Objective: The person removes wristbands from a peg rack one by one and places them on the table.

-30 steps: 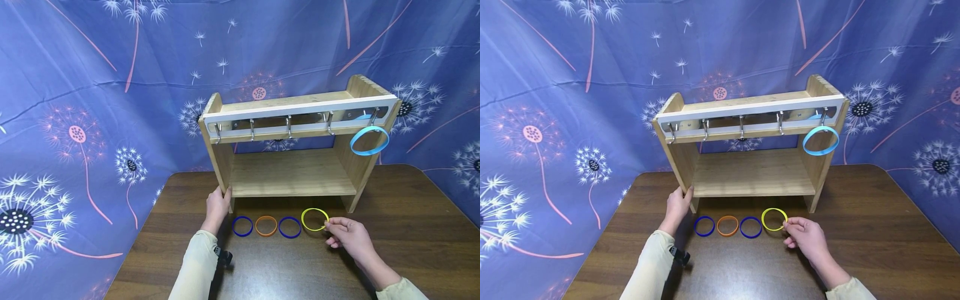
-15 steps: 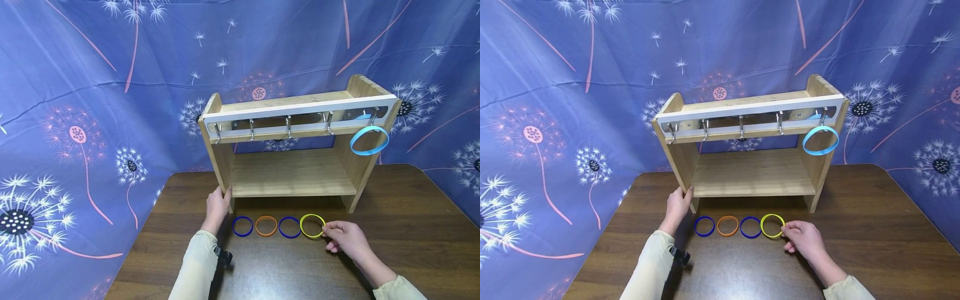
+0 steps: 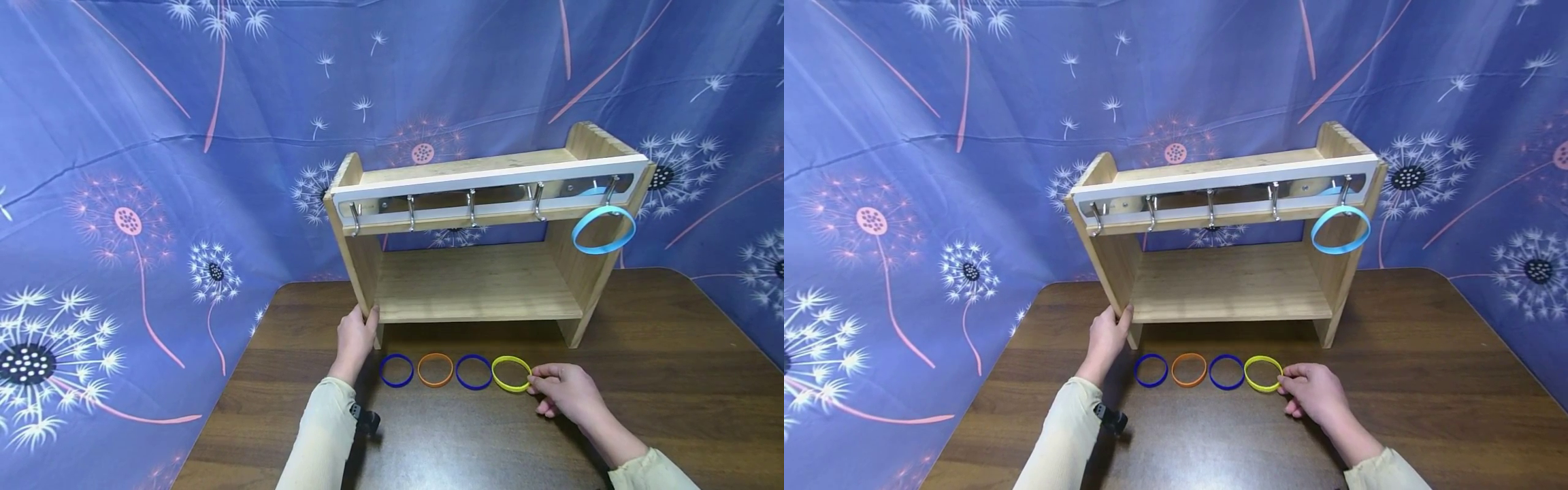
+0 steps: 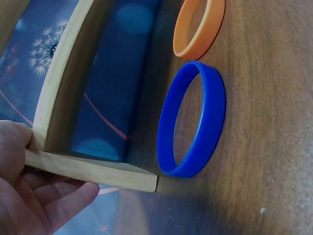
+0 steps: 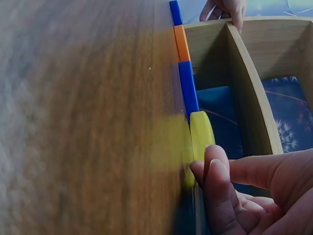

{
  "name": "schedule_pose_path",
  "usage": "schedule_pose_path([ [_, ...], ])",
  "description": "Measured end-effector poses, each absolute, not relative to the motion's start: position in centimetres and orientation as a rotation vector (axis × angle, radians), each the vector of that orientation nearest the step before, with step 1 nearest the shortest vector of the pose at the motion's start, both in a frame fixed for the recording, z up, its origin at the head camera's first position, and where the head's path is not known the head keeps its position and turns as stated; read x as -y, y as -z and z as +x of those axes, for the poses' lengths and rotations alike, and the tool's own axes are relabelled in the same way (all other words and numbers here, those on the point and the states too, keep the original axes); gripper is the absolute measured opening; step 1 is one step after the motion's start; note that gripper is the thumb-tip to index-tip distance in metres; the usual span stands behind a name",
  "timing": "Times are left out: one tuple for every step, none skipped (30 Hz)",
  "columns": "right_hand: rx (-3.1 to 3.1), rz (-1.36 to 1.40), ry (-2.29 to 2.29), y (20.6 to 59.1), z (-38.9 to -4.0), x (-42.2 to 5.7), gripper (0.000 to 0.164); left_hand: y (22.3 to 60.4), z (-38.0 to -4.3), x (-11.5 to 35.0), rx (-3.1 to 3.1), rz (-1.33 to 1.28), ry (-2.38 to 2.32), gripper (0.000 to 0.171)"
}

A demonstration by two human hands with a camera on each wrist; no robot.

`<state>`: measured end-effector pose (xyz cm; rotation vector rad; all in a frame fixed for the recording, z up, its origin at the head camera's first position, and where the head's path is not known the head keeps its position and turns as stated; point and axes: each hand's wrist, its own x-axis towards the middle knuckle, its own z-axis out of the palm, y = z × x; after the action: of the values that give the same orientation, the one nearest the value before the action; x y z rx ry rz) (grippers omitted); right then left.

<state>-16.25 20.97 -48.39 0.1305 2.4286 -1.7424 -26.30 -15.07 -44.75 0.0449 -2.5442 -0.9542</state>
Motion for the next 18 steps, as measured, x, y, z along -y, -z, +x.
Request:
schedule_pose_path([
  [-2.431,0.117,1.739,48.4,-16.3,-21.0,0.031,44.8,-26.3,15.1,2.543,0.044,0.954,0.028],
  [-2.430,0.121,1.737,48.3,-16.3,-21.1,0.031,44.8,-26.3,15.1,2.542,0.043,0.953,0.028],
  [-2.430,0.123,1.735,48.3,-16.3,-21.1,0.032,44.8,-26.3,15.1,2.543,0.045,0.952,0.028],
  [-2.433,0.127,1.731,48.2,-16.3,-21.2,0.032,44.9,-26.4,15.1,2.543,0.046,0.951,0.028],
  [-2.437,0.128,1.729,48.2,-16.3,-21.2,0.032,44.9,-26.4,15.1,2.544,0.048,0.951,0.028],
  [-2.441,0.130,1.726,48.1,-16.3,-21.3,0.033,45.0,-26.4,15.1,2.545,0.051,0.950,0.028],
  [-2.444,0.132,1.726,48.1,-16.3,-21.4,0.033,45.0,-26.4,15.1,2.544,0.052,0.953,0.028],
  [-2.443,0.143,1.728,48.0,-16.2,-21.4,0.033,45.0,-26.4,15.1,2.543,0.052,0.953,0.028],
  [-2.446,0.138,1.730,47.9,-16.2,-21.5,0.034,45.0,-26.4,15.1,2.543,0.053,0.954,0.028],
  [-2.448,0.135,1.730,47.8,-16.1,-21.6,0.035,45.0,-26.4,15.1,2.544,0.053,0.954,0.028],
  [-2.448,0.129,1.735,47.7,-16.1,-21.7,0.036,45.0,-26.4,15.1,2.544,0.053,0.953,0.028],
  [-2.448,0.130,1.739,47.6,-16.1,-21.8,0.037,45.0,-26.4,15.1,2.544,0.052,0.952,0.028],
  [-2.451,0.128,1.740,47.6,-16.0,-21.9,0.038,44.9,-26.4,15.1,2.546,0.052,0.952,0.028],
  [-2.453,0.127,1.743,47.4,-16.0,-22.0,0.038,44.9,-26.4,15.1,2.547,0.052,0.950,0.028],
  [-2.458,0.124,1.746,47.3,-15.9,-22.0,0.039,45.0,-26.4,15.1,2.547,0.052,0.949,0.028],
  [-2.462,0.125,1.752,47.2,-15.9,-22.1,0.039,45.0,-26.4,15.1,2.547,0.051,0.949,0.028],
  [-2.468,0.117,1.760,47.1,-15.9,-22.2,0.039,45.0,-26.4,15.1,2.546,0.050,0.948,0.028],
  [-2.473,0.117,1.767,46.9,-15.9,-22.3,0.039,45.0,-26.4,15.1,2.544,0.049,0.947,0.028],
])
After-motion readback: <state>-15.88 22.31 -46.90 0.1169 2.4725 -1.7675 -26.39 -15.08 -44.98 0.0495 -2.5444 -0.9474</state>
